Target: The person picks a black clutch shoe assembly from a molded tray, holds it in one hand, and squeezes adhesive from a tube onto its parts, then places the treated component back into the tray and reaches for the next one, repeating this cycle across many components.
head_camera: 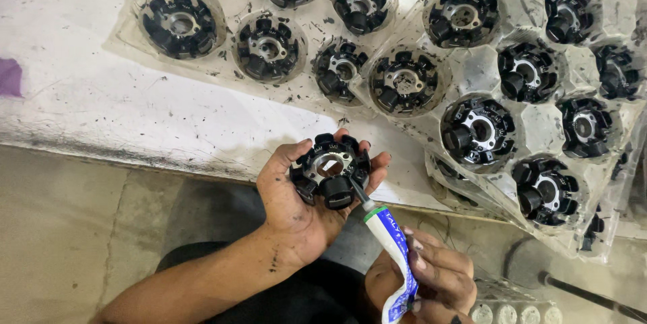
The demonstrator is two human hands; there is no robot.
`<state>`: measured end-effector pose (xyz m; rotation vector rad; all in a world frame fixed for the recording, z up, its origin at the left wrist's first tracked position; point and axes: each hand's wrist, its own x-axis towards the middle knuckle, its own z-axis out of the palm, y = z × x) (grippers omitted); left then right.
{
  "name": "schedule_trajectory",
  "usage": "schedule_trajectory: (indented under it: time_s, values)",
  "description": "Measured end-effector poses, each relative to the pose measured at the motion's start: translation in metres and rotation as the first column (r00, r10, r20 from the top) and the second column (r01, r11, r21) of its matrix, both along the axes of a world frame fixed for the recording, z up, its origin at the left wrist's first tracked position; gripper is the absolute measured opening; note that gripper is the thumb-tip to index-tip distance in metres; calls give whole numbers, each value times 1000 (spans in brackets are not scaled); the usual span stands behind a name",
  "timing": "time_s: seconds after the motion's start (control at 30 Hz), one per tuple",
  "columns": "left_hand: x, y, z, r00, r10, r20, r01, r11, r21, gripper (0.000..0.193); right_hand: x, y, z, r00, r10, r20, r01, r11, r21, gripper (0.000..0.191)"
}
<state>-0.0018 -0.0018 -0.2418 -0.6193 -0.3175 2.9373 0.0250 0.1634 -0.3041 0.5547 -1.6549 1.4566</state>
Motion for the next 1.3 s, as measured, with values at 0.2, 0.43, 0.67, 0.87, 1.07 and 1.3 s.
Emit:
schedule_trajectory:
  time_s: [0.2,0.43,0.67,0.87,1.07,1.3]
  values:
    - [-2,0,-1,1000,2,8,-2,1000,-2,41,5,-8,12,990,-54,131,53,999,11,29]
    - [-4,0,-3,1000,7,6,-7,1000,3,41,-3,-25,39,981,-131,147,132,991,-2,35]
    - [-13,-11,-4,929,106,-355,-276,837,-472,47,-23,-9,32,968,200,153,-104,871,-480,25]
    - [-1,-20,-5,809,20,-588,-544,405,-735,41,-14,-3,36,633,769,84,-239,297,-924,30]
    - [7,-21,-8,772,-7,-636,-606,293,-740,39,-18,-1,35,568,818,86,-282,292,-914,21]
    - [17,-23,-5,778,-29,-628,-587,323,-742,36,19,-8,15,983,4,183,45,964,-262,25]
